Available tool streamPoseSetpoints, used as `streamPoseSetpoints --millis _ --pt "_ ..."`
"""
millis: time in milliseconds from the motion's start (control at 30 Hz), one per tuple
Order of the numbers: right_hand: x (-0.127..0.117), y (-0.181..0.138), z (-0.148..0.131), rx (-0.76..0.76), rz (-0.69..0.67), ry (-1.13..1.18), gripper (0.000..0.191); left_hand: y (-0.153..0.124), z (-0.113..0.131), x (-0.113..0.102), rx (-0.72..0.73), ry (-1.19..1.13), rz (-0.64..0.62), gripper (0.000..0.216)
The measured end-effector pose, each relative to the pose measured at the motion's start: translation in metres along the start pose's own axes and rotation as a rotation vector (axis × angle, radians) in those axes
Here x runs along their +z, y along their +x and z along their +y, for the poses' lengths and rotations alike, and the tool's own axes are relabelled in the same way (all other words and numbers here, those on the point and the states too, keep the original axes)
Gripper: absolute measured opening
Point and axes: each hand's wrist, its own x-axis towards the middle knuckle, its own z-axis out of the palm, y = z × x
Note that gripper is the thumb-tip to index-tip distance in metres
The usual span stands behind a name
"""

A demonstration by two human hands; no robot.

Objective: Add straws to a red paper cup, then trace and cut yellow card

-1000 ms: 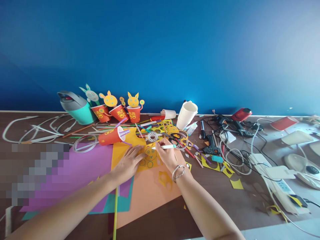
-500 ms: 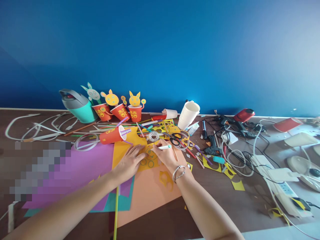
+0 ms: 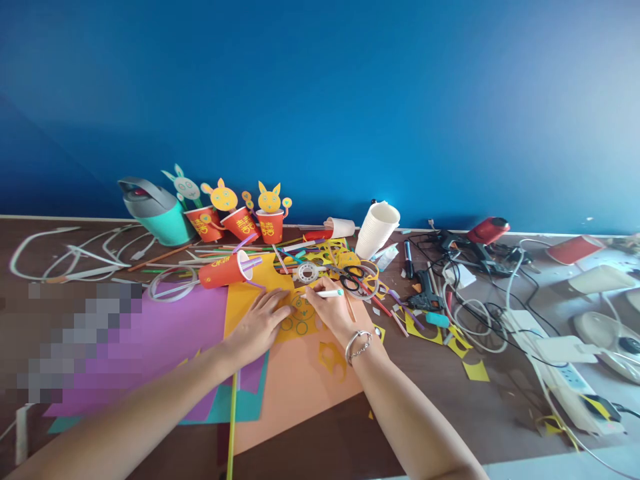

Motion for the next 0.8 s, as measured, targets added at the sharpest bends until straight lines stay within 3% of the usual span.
streamPoseSetpoints --millis 600,800 --pt "0.0005 -0.0006 0.0012 -0.05 -0.055 -0.066 0.025 -0.0001 -0.0003 0.0003 0.013 0.023 -0.011 0.04" --pt "0.0005 0.0 0.0027 -0.004 -0.06 -0.02 0.027 0.0001 0.0004 -0.001 0.008 0.032 -0.027 0.042"
